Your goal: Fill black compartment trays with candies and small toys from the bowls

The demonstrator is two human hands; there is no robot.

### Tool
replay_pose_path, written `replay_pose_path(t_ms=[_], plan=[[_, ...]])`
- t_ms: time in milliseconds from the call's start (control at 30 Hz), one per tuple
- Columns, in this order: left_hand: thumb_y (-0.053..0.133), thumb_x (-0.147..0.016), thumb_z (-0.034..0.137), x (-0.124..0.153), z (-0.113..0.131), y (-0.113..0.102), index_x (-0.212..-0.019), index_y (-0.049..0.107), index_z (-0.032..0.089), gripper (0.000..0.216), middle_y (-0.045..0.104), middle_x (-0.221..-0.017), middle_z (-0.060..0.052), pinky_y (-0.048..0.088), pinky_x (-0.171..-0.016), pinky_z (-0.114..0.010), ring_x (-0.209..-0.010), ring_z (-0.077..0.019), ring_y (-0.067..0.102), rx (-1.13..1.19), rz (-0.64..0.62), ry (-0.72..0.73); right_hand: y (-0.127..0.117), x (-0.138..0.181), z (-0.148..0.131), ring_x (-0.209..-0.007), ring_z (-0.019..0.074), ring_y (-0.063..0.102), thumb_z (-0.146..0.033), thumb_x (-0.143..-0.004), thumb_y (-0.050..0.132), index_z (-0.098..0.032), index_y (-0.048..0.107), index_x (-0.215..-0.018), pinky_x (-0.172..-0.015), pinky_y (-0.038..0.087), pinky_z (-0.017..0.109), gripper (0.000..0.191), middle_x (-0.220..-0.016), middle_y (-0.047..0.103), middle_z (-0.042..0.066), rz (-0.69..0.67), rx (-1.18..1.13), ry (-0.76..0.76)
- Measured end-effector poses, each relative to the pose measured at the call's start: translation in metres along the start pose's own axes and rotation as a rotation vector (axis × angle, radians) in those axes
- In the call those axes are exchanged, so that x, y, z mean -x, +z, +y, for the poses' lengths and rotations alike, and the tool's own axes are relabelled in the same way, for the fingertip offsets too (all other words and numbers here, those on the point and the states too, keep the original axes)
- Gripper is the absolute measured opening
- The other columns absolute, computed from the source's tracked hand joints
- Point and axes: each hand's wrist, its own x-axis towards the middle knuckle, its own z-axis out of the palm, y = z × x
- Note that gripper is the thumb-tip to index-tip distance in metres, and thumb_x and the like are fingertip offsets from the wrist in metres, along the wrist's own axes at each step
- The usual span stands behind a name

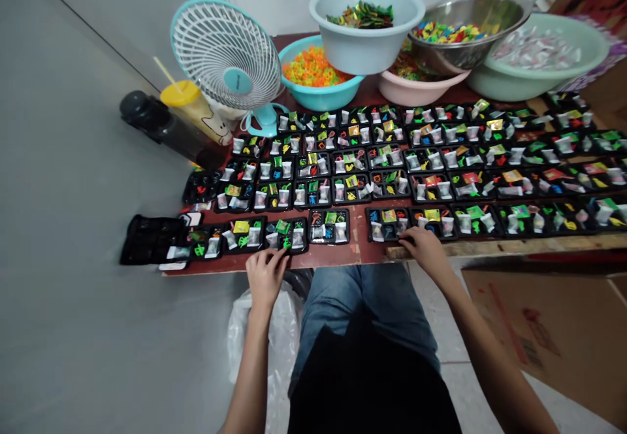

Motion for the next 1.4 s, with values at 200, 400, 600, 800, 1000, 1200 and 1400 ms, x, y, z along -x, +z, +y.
replay_pose_path(t_ms=[200,400,600,800,1000,1200,1400], plan=[[0.056,-0.083,0.034,0.004,-0.001,0.0,-0.103,0.066,0.022,0.025,0.061,-0.091,-0.007,0.033,-0.076,-0.033,-0.087,-0.0218,0.048,-0.002,0.005,-0.013,-0.013,0.008,0.034,-0.086,0.0188,0.06,-0.021,-0.079,0.057,-0.015,0.065,-0.088,-0.077,0.043,0.028,0.013,-0.091,0.067,0.007,0.015,-0.015,0.057],[0.059,-0.081,0.034,0.008,-0.009,0.002,-0.1,0.066,0.02,0.024,0.062,-0.088,-0.006,0.034,-0.077,-0.034,-0.085,-0.0211,0.05,0.019,0.057,-0.034,-0.024,0.011,0.061,-0.079,0.0175,0.062,-0.023,-0.076,0.058,-0.016,0.066,-0.084,-0.069,0.044,0.025,0.013,-0.086,0.067,0.006,0.015,-0.028,0.117],[0.058,-0.082,0.034,0.012,-0.016,0.002,-0.099,0.066,0.02,0.024,0.062,-0.087,-0.006,0.034,-0.077,-0.034,-0.084,-0.0212,0.05,0.017,0.083,-0.062,-0.04,0.015,0.086,-0.075,0.0175,0.062,-0.022,-0.072,0.059,-0.017,0.068,-0.08,-0.065,0.044,0.024,0.013,-0.083,0.069,0.006,0.025,0.008,0.178],[0.054,-0.083,0.036,0.017,-0.023,0.001,-0.098,0.067,0.019,0.025,0.062,-0.089,-0.007,0.033,-0.078,-0.035,-0.086,-0.0214,0.05,-0.003,0.084,-0.133,-0.051,0.027,0.107,-0.073,0.0182,0.063,-0.03,-0.071,0.06,-0.017,0.068,-0.079,-0.064,0.045,0.025,0.017,-0.084,0.07,0.006,0.045,-0.024,0.262],[0.053,-0.084,0.035,0.026,-0.032,0.0,-0.098,0.067,0.02,0.025,0.06,-0.091,-0.007,0.033,-0.08,-0.036,-0.089,-0.0216,0.049,-0.009,0.09,-0.216,-0.052,0.035,0.081,-0.064,0.017,0.061,-0.036,-0.076,0.056,-0.016,0.067,-0.084,-0.062,0.044,0.026,0.025,-0.077,0.069,0.006,0.247,-0.05,0.355],[0.053,-0.084,0.032,0.029,-0.036,-0.005,-0.1,0.065,0.02,0.023,0.06,-0.092,-0.008,0.034,-0.079,-0.036,-0.088,-0.0212,0.05,-0.028,0.082,-0.193,-0.004,0.015,-0.055,-0.08,0.017,0.062,-0.034,-0.086,0.046,-0.018,0.065,-0.096,-0.073,0.046,0.026,0.026,-0.094,0.068,0.007,0.113,-0.268,0.0],[0.052,-0.085,0.029,0.013,-0.018,-0.006,-0.109,0.063,0.022,0.027,0.06,-0.095,-0.009,0.035,-0.08,-0.036,-0.089,-0.0217,0.048,-0.05,-0.023,-0.048,0.033,-0.021,-0.133,-0.086,0.0177,0.063,-0.023,-0.088,0.045,-0.02,0.057,-0.117,-0.074,0.043,0.025,0.032,-0.1,0.067,0.007,-0.136,-0.145,-0.203]])
